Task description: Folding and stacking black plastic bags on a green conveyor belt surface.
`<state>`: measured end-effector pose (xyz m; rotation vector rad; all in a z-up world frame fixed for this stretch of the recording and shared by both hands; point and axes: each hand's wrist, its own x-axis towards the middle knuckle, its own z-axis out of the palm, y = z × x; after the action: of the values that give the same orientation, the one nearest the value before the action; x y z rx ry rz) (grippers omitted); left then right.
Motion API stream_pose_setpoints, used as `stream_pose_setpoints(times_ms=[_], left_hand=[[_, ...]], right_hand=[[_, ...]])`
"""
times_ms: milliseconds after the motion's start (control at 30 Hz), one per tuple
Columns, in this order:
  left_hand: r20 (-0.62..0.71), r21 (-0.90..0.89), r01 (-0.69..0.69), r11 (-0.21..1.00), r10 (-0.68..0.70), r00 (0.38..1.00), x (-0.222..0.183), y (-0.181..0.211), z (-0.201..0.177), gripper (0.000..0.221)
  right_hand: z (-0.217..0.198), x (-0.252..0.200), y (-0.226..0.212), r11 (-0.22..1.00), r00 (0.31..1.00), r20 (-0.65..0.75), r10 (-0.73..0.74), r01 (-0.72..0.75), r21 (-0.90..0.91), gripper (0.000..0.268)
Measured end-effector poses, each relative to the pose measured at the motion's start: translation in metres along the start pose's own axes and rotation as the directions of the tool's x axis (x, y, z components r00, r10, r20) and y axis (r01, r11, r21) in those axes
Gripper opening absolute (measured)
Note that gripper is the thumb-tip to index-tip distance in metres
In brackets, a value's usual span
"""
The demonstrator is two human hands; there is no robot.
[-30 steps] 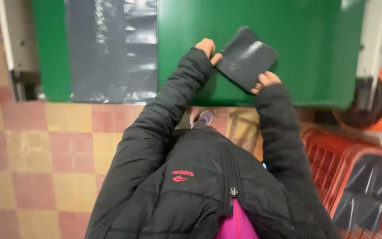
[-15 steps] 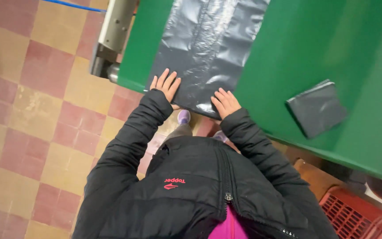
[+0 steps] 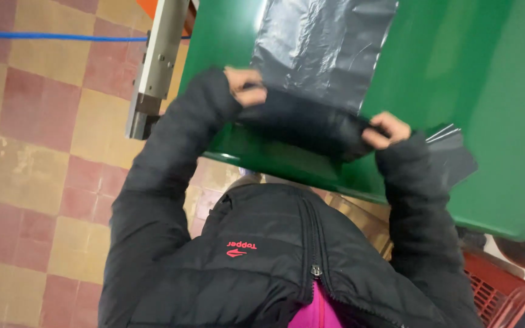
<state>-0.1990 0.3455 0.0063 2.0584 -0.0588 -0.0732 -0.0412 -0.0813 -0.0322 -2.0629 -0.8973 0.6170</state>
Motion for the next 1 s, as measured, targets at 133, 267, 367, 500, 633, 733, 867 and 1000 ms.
stream_pose_setpoints(times_ms=[133,267,367,500,633,733,867,1000], left_hand=[[-0.287,0.006,-0.003,1.0,0.005,0.958,0.127,-0.077,0.008,0.038],[-0.557,0.331,0.105,0.938,0.104,0.824,0.24,-0.173,0.026,0.054],[-0.569,0.307,0.307,0.901,-0.085,0.818,0.268,-0.182,0.03,0.052],[-0.523,0.236,0.378,0.895,-0.211,0.826,0.266,-0.187,0.032,0.043],[-0.555,0.206,0.243,0.948,-0.091,0.827,0.261,-0.202,0.045,0.035],[-0.588,0.263,0.183,0.947,0.007,0.809,0.269,-0.196,0.038,0.032],[-0.611,0.503,0.143,0.852,0.235,0.756,0.243,-0.121,0.035,0.042],[-0.471,0.079,0.222,0.972,-0.16,0.867,0.228,-0.143,0.066,0.051]], right_hand=[[-0.041,0.102,0.023,0.999,0.947,-0.319,0.034,-0.039,-0.01,0.02],[-0.06,0.202,0.08,0.959,0.878,-0.476,-0.047,-0.094,-0.267,0.03],[-0.055,0.248,0.149,0.889,0.851,-0.442,-0.285,0.063,-0.454,0.032],[-0.056,0.26,0.124,0.831,0.892,-0.329,-0.31,0.086,-0.55,0.039],[-0.058,0.27,0.106,0.83,0.973,-0.229,-0.007,-0.122,-0.544,0.059],[-0.062,0.288,0.11,0.739,0.986,-0.148,0.076,-0.155,-0.655,0.055],[-0.058,0.289,0.111,0.76,0.99,-0.129,0.056,-0.126,-0.637,0.05],[-0.049,0.257,0.065,0.821,0.976,-0.218,-0.008,-0.118,-0.558,0.04]])
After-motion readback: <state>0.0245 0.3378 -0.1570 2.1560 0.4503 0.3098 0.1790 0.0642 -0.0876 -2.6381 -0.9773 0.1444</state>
